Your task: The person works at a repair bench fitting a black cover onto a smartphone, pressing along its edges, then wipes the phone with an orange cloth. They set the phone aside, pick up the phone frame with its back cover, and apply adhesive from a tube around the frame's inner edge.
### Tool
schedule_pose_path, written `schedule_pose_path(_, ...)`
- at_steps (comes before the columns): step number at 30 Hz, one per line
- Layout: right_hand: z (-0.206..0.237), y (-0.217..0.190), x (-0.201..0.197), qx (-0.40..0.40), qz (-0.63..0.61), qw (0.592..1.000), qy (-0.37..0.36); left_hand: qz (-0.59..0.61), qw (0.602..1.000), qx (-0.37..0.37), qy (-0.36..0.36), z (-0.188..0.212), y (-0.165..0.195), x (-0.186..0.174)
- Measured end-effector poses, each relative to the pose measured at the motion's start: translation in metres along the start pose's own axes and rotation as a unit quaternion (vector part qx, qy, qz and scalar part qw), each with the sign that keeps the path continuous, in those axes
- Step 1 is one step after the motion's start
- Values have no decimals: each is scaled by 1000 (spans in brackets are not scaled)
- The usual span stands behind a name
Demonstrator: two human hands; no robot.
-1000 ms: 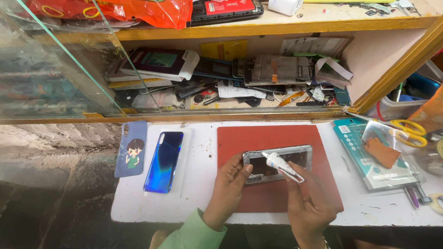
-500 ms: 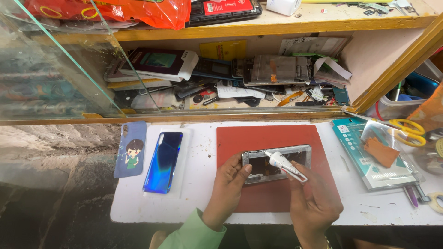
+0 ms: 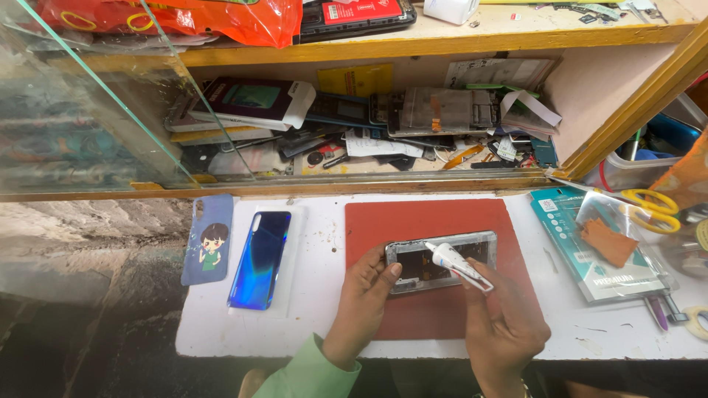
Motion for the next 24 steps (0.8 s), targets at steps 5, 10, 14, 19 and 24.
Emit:
schedule_pose_path(5,1,-3,3,1,2,1000,-1,2,1000,5,-2,0,1,0)
schedule_pose_path(10,-3,6,-4,22,4,1000,10,5,1000,8,-4,0,0,0)
schedule_pose_path(14,0,7,-5,14,1,1000,14,7,1000,5,-6,0,1,1)
schedule_pose_path(19,3,9,-2,38,-48,998,6,-3,1000,6,-3,1,3,1)
schedule_pose_path(24,-2,10,-7,21,7,1000,15,0,1000,6,-6,1,3,2)
Point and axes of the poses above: each hand's wrist, its own z-axis away from the middle knuckle, its own x-axis out of the palm, y = z × x, the point moved 10 cm from there along -z, towards the middle knuckle, and after that the axes turned 15 degrees about y, right-handed, at the moved point
